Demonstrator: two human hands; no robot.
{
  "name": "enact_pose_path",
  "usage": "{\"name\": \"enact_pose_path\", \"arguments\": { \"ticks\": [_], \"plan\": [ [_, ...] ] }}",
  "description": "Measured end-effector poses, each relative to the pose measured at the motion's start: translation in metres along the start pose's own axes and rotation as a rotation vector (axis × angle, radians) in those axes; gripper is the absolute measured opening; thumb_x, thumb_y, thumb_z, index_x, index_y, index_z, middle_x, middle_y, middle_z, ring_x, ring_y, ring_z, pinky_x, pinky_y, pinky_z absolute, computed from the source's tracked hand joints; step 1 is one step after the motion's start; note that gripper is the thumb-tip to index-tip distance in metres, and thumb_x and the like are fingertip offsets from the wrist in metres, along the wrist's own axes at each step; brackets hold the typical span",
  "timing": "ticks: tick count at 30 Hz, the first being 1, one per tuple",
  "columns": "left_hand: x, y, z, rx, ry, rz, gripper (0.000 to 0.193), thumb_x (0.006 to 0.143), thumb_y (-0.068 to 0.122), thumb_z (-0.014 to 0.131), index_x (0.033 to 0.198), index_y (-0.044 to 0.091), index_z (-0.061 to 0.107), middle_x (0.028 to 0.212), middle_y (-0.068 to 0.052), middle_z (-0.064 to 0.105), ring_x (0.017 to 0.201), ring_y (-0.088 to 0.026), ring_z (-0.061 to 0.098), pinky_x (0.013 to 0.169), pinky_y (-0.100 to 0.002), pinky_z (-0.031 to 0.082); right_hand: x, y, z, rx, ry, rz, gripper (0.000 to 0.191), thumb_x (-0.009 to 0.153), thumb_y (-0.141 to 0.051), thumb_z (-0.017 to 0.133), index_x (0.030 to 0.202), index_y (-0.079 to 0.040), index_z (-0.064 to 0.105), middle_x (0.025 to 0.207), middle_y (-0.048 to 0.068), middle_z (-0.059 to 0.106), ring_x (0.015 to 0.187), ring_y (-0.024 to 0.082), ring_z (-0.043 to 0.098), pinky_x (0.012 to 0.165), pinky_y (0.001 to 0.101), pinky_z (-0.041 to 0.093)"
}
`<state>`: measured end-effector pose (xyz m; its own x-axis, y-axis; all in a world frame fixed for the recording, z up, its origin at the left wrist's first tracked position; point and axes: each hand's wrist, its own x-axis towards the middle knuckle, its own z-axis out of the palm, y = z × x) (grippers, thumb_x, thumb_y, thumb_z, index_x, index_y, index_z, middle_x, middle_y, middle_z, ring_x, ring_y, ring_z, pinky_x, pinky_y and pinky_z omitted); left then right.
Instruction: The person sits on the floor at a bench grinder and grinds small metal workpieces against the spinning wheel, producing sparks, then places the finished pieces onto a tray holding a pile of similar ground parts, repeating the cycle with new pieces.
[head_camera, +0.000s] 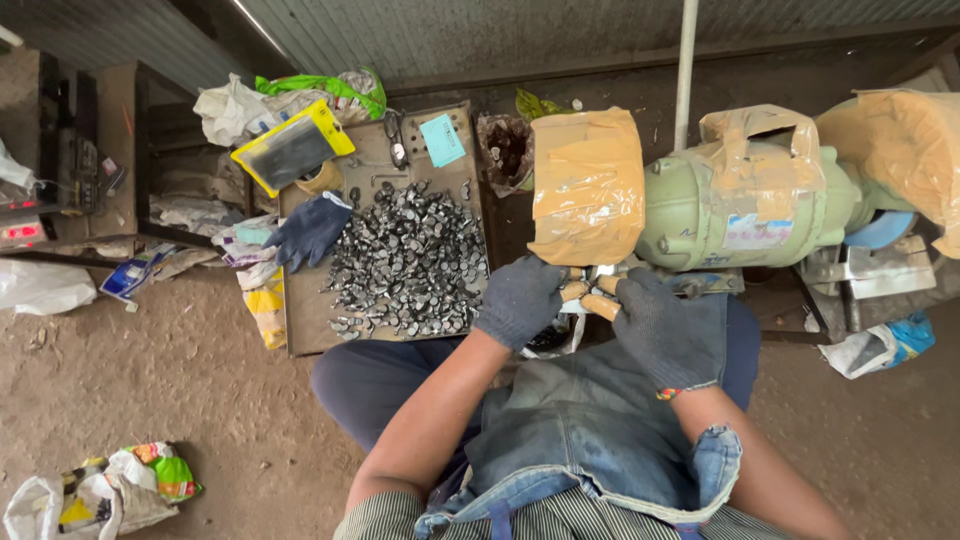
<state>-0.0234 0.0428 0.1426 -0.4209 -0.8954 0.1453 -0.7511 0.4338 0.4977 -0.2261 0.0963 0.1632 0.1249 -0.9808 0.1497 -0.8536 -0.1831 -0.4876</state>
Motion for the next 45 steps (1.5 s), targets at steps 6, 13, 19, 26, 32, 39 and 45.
{"name": "enact_pose_path", "arguments": {
  "ticks": [6, 13, 19, 26, 32, 39, 45],
  "plan": [
    [0.028, -0.020, 0.004, 0.065, -0.153, 0.146, 0.027, 0.080, 0.022, 0.070, 0.104, 0.019, 0.079, 0.089, -0.014, 0.073, 0.083, -0.034, 0.071, 0.072, -0.048, 0.057, 0.027, 0.019, 0.005, 0.234, 0.023, -0.089, 0.032, 0.080, -0.026, 0.081, 0.107, -0.008, 0.076, 0.101, 0.015, 0.069, 0.096, 0.037, 0.067, 0.078, 0.0472, 0.052],
    [0.036, -0.022, 0.003, 0.112, -0.249, 0.143, 0.033, 0.081, 0.021, 0.066, 0.112, 0.023, 0.076, 0.090, -0.012, 0.073, 0.083, -0.033, 0.072, 0.072, -0.048, 0.058, 0.046, 0.032, 0.013, 0.248, 0.004, -0.082, 0.030, 0.080, -0.020, 0.078, 0.108, -0.008, 0.077, 0.108, 0.016, 0.071, 0.100, 0.037, 0.067, 0.080, 0.0461, 0.052],
    [0.007, -0.010, 0.004, 0.010, -0.233, 0.078, 0.028, 0.091, 0.036, 0.063, 0.110, 0.020, 0.075, 0.092, -0.012, 0.071, 0.085, -0.034, 0.070, 0.069, -0.050, 0.055, 0.025, 0.015, 0.000, 0.149, -0.082, -0.041, 0.028, 0.078, -0.032, 0.083, 0.099, -0.014, 0.079, 0.093, 0.011, 0.069, 0.090, 0.031, 0.068, 0.076, 0.0436, 0.052],
    [-0.088, -0.018, 0.050, -0.731, -0.082, -0.448, 0.046, 0.103, 0.049, 0.055, 0.119, 0.010, 0.073, 0.099, -0.010, 0.074, 0.087, -0.026, 0.071, 0.074, -0.039, 0.057, -0.021, 0.004, 0.009, 0.007, -0.051, -0.504, 0.029, 0.083, -0.019, 0.073, 0.111, -0.014, 0.078, 0.096, 0.007, 0.070, 0.089, 0.029, 0.068, 0.073, 0.0396, 0.053],
    [-0.107, -0.011, 0.073, -1.603, -0.024, -0.953, 0.064, 0.106, 0.056, 0.033, 0.141, 0.010, 0.062, 0.106, -0.002, 0.070, 0.086, -0.014, 0.063, 0.075, -0.033, 0.055, -0.028, -0.017, 0.021, 0.566, -0.271, -0.161, 0.036, 0.085, -0.024, 0.078, 0.118, -0.009, 0.074, 0.102, 0.009, 0.075, 0.094, 0.026, 0.071, 0.082, 0.0363, 0.055],
    [-0.100, 0.027, 0.058, -1.625, -0.054, -0.487, 0.058, 0.108, 0.045, 0.035, 0.155, 0.013, 0.041, 0.134, -0.007, 0.060, 0.118, -0.013, 0.062, 0.103, -0.029, 0.051, -0.040, -0.043, 0.014, 0.628, -0.415, 0.106, 0.048, 0.086, -0.023, 0.078, 0.129, -0.006, 0.065, 0.103, 0.010, 0.075, 0.092, 0.020, 0.073, 0.080, 0.0333, 0.057],
    [-0.103, 0.023, 0.058, -1.466, 0.009, -0.503, 0.043, 0.109, 0.031, 0.045, 0.142, 0.004, 0.055, 0.126, -0.007, 0.065, 0.111, -0.014, 0.062, 0.097, -0.031, 0.051, -0.043, -0.039, -0.005, 1.127, -0.281, 0.531, 0.038, 0.083, -0.008, 0.077, 0.117, 0.001, 0.063, 0.089, 0.011, 0.070, 0.065, 0.016, 0.064, 0.056, 0.0316, 0.051]
  ]
}}
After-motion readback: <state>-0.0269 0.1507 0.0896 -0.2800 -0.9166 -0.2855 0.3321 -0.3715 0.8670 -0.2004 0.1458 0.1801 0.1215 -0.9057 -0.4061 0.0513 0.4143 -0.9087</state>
